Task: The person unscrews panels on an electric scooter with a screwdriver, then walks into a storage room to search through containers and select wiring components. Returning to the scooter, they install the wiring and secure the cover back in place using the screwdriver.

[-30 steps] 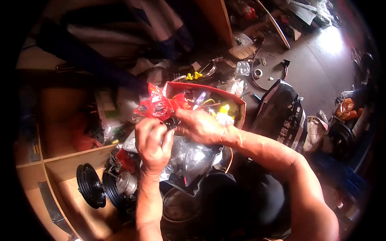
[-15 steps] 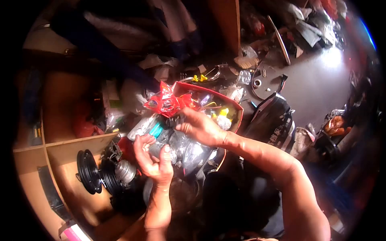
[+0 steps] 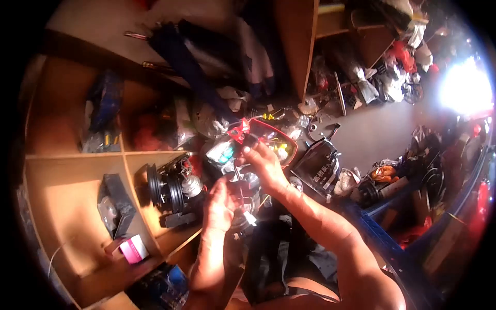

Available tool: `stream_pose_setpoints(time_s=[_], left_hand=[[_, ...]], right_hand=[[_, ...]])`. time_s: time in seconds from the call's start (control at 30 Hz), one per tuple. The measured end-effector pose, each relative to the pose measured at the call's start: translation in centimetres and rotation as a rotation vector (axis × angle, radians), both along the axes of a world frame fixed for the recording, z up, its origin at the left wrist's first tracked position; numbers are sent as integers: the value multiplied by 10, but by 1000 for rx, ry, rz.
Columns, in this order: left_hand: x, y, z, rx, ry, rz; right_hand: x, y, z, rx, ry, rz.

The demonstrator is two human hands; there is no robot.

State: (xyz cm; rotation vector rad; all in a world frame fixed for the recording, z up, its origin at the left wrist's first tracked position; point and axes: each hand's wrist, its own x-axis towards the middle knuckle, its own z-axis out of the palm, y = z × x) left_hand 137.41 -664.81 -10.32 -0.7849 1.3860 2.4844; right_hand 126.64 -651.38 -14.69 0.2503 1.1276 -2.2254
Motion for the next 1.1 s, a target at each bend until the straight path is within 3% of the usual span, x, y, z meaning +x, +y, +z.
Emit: stream_pose_setpoints(time_s=[0.07,0.13,0.2,0.33,0.47,0.53,0.6,0.67,0.7,0.73,0.83,0.93,1.07,1.1], left_hand=[[9,20,45,-64,-27,8],[32,26,69,56,-129,127],[62,24,103,-59,-218,119],[149,19,130,-194,-307,138],[227,29,139,-317,-184,198],[254,36,125,-369,-161,253],[277,44,130,-253,-285,332],[294,54,131,10,-356,516],[317,61,120,-242,-307,429],[335,64,102,-502,-239,339],[359,85,93,-203,-324,621],[355,99,121,-58,-441,907],[367,105,80,-125,-468,821],[377,111,59,-128,-496,816]], right_hand=[[22,-4,29,-38,-5,13],[38,-2,63,4,-28,44],[61,-3,95,-2,-23,37],[105,3,157,-97,-160,53],[162,6,141,-138,-288,192],[188,1,162,-118,-237,397],[222,6,141,83,206,628],[231,-2,134,-29,396,919],[234,-6,147,184,1155,896],[238,-18,146,159,852,940],[270,-32,145,134,-99,960],[274,-45,149,156,-201,1068],[297,-43,112,231,-132,1142],[302,-29,90,325,477,1096]])
